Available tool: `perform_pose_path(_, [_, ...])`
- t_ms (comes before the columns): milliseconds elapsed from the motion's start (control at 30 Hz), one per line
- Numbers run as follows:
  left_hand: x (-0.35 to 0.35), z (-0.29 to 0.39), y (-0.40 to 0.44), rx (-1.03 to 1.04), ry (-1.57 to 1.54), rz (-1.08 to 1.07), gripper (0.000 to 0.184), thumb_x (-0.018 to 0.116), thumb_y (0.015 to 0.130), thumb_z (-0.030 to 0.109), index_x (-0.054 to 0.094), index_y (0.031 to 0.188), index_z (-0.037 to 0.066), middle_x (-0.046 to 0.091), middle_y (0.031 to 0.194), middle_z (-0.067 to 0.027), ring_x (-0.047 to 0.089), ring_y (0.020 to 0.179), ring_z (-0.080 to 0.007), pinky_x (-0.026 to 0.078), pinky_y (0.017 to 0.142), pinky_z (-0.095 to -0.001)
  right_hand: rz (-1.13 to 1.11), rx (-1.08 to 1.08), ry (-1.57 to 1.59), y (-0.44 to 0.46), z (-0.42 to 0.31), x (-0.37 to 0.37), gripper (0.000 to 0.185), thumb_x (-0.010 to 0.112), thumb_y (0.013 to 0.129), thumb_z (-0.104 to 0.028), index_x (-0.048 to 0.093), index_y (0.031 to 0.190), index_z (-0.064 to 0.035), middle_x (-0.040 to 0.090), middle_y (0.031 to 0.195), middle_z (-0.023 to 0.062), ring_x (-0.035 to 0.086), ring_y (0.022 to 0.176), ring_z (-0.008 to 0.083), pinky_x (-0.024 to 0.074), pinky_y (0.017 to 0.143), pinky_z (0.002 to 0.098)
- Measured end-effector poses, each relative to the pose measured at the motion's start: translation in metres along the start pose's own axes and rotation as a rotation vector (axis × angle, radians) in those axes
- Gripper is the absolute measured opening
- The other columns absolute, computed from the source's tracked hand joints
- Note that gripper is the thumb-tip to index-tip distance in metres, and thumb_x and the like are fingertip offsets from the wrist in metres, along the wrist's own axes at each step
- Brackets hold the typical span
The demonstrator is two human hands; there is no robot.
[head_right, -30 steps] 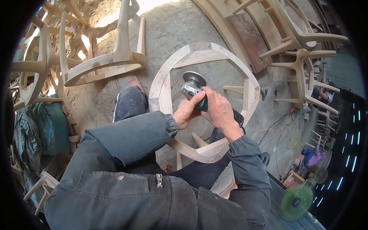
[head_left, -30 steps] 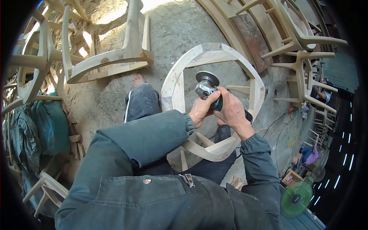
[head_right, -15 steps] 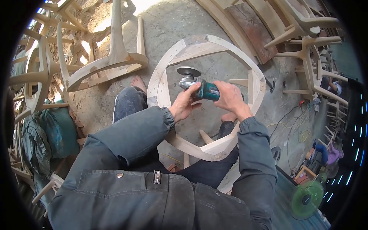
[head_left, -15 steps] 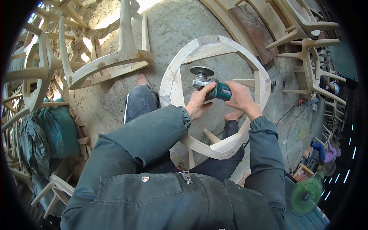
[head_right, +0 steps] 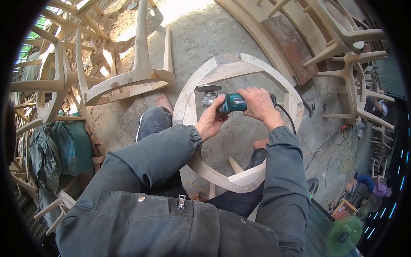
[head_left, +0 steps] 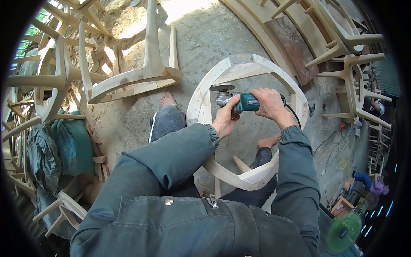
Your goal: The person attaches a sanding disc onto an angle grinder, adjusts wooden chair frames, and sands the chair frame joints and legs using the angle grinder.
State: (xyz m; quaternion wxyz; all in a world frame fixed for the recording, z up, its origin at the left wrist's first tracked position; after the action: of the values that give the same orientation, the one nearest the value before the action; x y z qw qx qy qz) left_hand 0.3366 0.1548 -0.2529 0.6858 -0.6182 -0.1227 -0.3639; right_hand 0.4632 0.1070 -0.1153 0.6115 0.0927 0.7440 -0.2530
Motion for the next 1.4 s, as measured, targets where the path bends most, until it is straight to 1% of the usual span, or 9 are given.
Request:
perform_pose_path(300, [-0.004,-0.006,0.003,-0.062,0.072,-0.011,0.063,0.091,0.075,0.049,0.063,0.120,0.014,0.061,0.109,-0.0027,0.052,0.099,-0.0166,0.040,0.089,-0.0377,0.094,0.129,0.011,-0.026,-0.002,0.009,0.063,0.086,0.059,-0.014,0.063,0.117,-0.0171,0.066,0.096,0.0081,0.067,0.092,0.0311,0.0510,0.078,0.0450])
perform_pose_path(400, [0.007,-0.010,0.002,-0.074,0.102,-0.094,0.060,0.092,0.077,0.044,0.063,0.120,0.013,0.061,0.111,-0.0033,0.052,0.102,-0.0175,0.041,0.092,-0.0380,0.136,0.109,0.017,-0.032,0.003,0.000,0.062,0.086,0.059,-0.012,0.063,0.117,-0.0175,0.066,0.096,0.0076,0.067,0.094,0.0304,0.0504,0.080,0.0442])
perform_pose_path(467, [0.015,-0.014,-0.001,-0.104,-0.013,-0.141,0.062,0.092,0.080,0.038,0.061,0.126,0.009,0.059,0.120,-0.0054,0.053,0.109,-0.0199,0.042,0.104,-0.0419,0.107,0.049,-0.099,-0.026,0.005,-0.003,0.063,0.088,0.059,-0.013,0.063,0.116,-0.0176,0.066,0.097,0.0069,0.067,0.094,0.0295,0.0499,0.082,0.0429])
perform_pose_path(500, [0.016,-0.015,0.001,-0.103,-0.008,-0.144,0.062,0.092,0.080,0.038,0.061,0.126,0.009,0.059,0.120,-0.0054,0.053,0.109,-0.0199,0.042,0.104,-0.0419,0.111,0.051,-0.100,-0.021,0.008,-0.008,0.063,0.088,0.059,-0.013,0.063,0.116,-0.0176,0.066,0.097,0.0069,0.067,0.094,0.0295,0.0499,0.082,0.0429])
perform_pose_path(567, [0.020,-0.013,0.006,-0.092,-0.121,-0.154,0.071,0.091,0.082,0.035,0.055,0.136,0.005,0.055,0.131,-0.0092,0.053,0.118,-0.0226,0.038,0.116,-0.0467,0.130,-0.039,-0.181,-0.012,0.004,-0.020,0.064,0.090,0.058,-0.014,0.063,0.116,-0.0175,0.066,0.095,0.0066,0.067,0.093,0.0286,0.0495,0.081,0.0421])
perform_pose_path(667, [0.027,-0.005,0.010,-0.074,-0.164,-0.184,0.079,0.091,0.083,0.034,0.049,0.142,0.003,0.050,0.138,-0.0121,0.052,0.124,-0.0243,0.035,0.121,-0.0479,0.065,-0.036,-0.206,0.001,0.007,-0.027,0.069,0.091,0.059,-0.012,0.063,0.121,-0.0165,0.066,0.098,0.0074,0.066,0.096,0.0284,0.0484,0.084,0.0421])
perform_pose_path(967, [0.048,-0.014,0.015,-0.147,-0.113,-0.263,0.069,0.086,0.088,0.034,0.053,0.141,0.006,0.054,0.136,-0.0127,0.055,0.123,-0.0260,0.038,0.120,-0.0445,0.113,0.051,-0.223,-0.020,0.020,-0.038,0.065,0.090,0.056,-0.014,0.064,0.115,-0.0177,0.066,0.093,0.0058,0.067,0.092,0.0268,0.0483,0.079,0.0419])
perform_pose_path(1333, [0.050,-0.014,0.011,-0.121,-0.120,-0.287,0.082,0.089,0.085,0.035,0.045,0.146,0.000,0.052,0.138,-0.0141,0.054,0.124,-0.0259,0.037,0.121,-0.0454,0.105,0.007,-0.234,-0.016,0.021,-0.041,0.066,0.092,0.057,-0.015,0.064,0.117,-0.0173,0.067,0.095,0.0060,0.067,0.092,0.0266,0.0482,0.080,0.0411])
perform_pose_path(1400, [0.050,-0.015,0.009,-0.115,-0.133,-0.317,0.082,0.088,0.085,0.035,0.045,0.145,0.000,0.052,0.137,-0.0142,0.054,0.124,-0.0254,0.037,0.121,-0.0453,0.050,-0.001,-0.218,-0.015,0.021,-0.036,0.074,0.093,0.057,-0.015,0.062,0.124,-0.0169,0.065,0.099,0.0070,0.065,0.097,0.0275,0.0490,0.086,0.0420])
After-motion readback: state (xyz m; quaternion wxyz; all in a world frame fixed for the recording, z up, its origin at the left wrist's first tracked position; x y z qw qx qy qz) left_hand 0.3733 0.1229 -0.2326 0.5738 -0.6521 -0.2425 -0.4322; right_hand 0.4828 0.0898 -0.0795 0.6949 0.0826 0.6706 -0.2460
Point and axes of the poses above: each hand's wrist, its own y-axis towards the middle knuckle, its own x-axis out of the palm, z = x × y, the point moved 10 cm from there along y, towards the middle knuckle
